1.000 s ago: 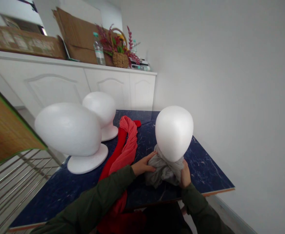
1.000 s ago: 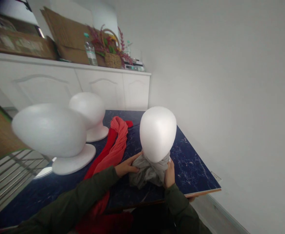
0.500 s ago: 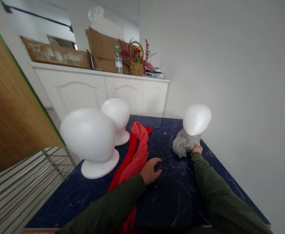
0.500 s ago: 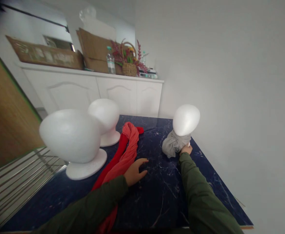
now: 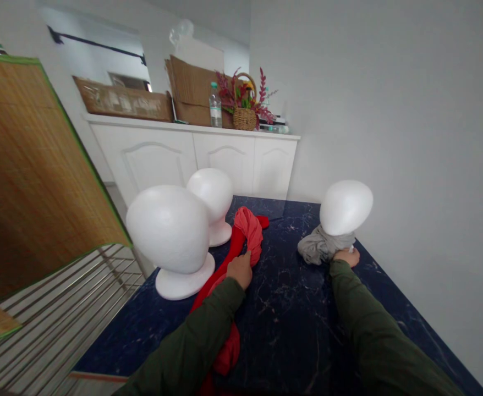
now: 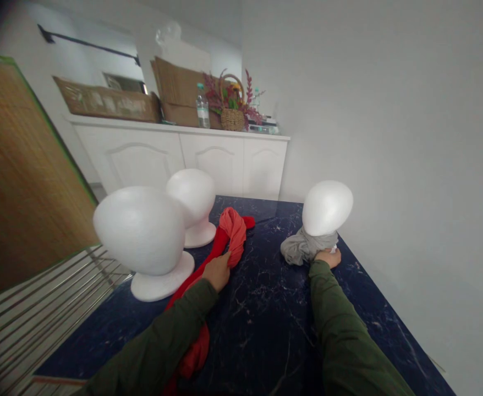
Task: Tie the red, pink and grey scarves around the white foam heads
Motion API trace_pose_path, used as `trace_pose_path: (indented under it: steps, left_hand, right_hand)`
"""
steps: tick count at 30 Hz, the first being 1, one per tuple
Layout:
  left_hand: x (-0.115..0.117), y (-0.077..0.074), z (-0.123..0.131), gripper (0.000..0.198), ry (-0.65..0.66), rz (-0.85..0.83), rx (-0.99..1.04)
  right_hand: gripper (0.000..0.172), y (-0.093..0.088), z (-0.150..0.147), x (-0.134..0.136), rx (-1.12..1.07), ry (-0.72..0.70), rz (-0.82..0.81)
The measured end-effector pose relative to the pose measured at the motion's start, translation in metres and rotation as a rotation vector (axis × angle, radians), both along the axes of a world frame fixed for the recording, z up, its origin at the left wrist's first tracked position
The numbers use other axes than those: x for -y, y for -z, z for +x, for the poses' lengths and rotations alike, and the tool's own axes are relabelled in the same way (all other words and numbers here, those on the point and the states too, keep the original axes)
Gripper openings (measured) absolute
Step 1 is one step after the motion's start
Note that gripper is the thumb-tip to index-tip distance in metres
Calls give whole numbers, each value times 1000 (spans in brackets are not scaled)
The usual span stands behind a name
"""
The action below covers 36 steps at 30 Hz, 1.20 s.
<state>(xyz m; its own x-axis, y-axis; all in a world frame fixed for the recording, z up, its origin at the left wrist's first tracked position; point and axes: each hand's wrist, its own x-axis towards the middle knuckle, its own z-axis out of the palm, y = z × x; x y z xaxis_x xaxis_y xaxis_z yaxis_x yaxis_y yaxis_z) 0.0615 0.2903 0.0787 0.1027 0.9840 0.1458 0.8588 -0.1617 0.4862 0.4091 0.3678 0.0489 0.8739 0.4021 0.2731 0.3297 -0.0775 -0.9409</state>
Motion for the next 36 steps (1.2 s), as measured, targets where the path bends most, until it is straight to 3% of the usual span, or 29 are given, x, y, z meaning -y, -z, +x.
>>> trace_pose_path:
  steps: [7,9,11,13,16,18,20,23,26,29,32,36]
  left_hand:
    - [0,-7,-1,52,10,234,179]
    - [1,-8,0,51,15,258,183]
    - [3,-11,2,49,45,285,204]
    - [7,-13,4,48,114,328,220]
    - [14,-17,9,46,229,394,205]
    - [20,-19,12,44,321,410,192]
    - [25,-19,14,43,477,374,176]
    - [32,-18,17,46,690,260,147]
    - [31,-15,17,44,683,195,116]
    - [21,-9,13,34,455,139,75]
    - [6,0,6,41,182,85,1]
    - [-8,8,-7,48,1,52,-77]
  right_hand:
    - [21,0,-10,38,-13,301,60]
    - [20,1,-29,57,19,271,89]
    - [26,0,-61,74,-3,2,121]
    - [39,-4,-101,87,-184,-502,90]
    - [59,-16,-156,93,-658,-1143,-92]
    - [68,-25,-181,88,-848,-1424,-126]
    - [73,-32,-194,79,-933,-1561,-74]
    - [59,-32,-198,62,-980,-1534,-2]
    - [26,-27,-186,52,-967,-1430,21]
    - [26,-25,-162,57,-936,-1443,26]
    - [31,-29,-134,79,-835,-1437,36]
    - [43,-32,-89,119,-589,-1241,-44]
